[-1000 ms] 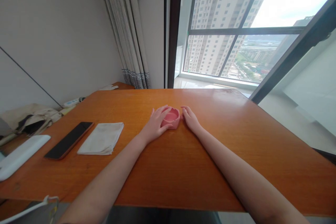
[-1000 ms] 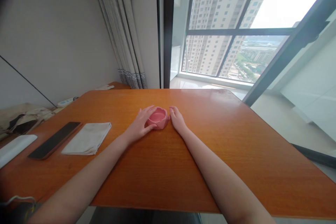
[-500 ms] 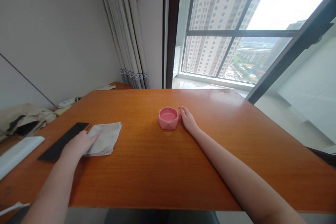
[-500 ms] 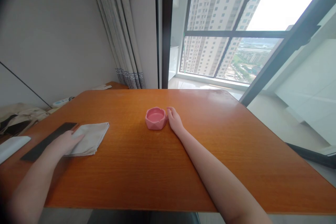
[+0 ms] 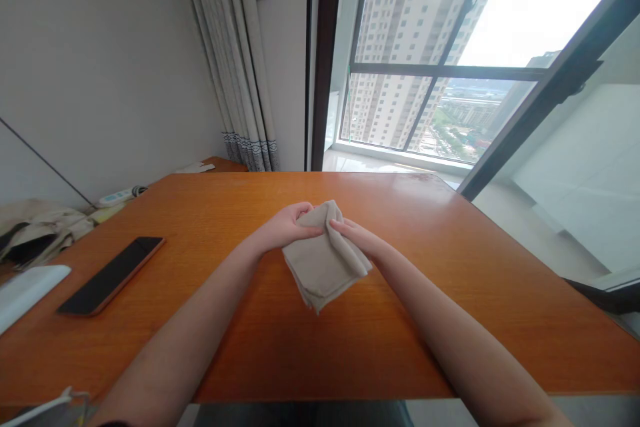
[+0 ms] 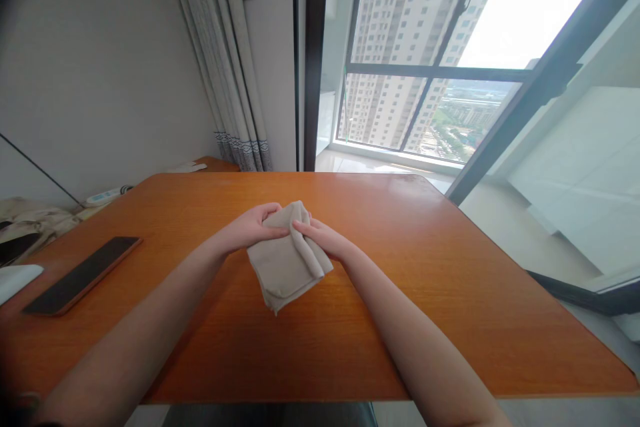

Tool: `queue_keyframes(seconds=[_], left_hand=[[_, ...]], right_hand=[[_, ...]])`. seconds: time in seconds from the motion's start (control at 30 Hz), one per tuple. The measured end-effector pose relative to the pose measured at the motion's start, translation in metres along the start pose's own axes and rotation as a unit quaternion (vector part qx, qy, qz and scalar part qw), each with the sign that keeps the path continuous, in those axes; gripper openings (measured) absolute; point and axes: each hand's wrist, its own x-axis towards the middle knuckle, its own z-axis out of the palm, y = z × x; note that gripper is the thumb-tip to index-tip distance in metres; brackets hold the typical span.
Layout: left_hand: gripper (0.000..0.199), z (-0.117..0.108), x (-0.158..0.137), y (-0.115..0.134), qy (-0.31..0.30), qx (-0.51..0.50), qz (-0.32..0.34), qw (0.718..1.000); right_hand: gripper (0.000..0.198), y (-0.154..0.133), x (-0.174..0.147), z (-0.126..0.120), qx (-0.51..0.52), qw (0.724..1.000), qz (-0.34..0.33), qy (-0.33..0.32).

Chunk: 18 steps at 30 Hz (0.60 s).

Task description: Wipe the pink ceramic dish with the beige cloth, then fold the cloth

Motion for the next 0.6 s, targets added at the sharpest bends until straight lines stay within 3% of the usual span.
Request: queue_keyframes(seconds=[0.13, 0.27, 0.33, 0.4, 0.5, 0.53, 0.6], left_hand=[[0.031, 0.012, 0.024, -0.014, 0.12, 0.078, 0.029, 0.989], [0.029, 0.017, 0.028, -0.027, 0.147, 0.12, 0.05, 0.981], [0.03, 0.018, 0.029, -0.038, 0.184, 0.109, 0.063, 0.975], [0.03, 0.021, 0.029, -0.054, 0.261, 0.091, 0.053, 0.959], [0.032, 0.029, 0.031, -0.084, 0.328, 0.076, 0.0, 0.942], [0.034, 0.033, 0.031, -0.093, 0.317, 0.067, -0.017, 0.946], [0.038, 0.038, 0.033, -0.106, 0.269, 0.058, -0.034, 0.961]], right_hand=[[0.036, -0.001, -0.005, -0.01, 0.062, 0.997, 0.049, -0.023], [0.034, -0.004, -0.005, -0.011, 0.046, 0.993, 0.082, -0.066], [0.033, -0.004, -0.003, -0.013, 0.026, 0.996, 0.09, -0.008], [0.029, -0.003, 0.001, -0.018, 0.012, 0.989, 0.054, 0.14], [0.026, 0.001, 0.004, -0.027, -0.09, 0.923, -0.069, 0.368], [0.026, 0.002, 0.004, -0.028, -0.158, 0.901, -0.111, 0.389], [0.027, 0.004, 0.003, -0.023, -0.317, 0.877, -0.181, 0.313]])
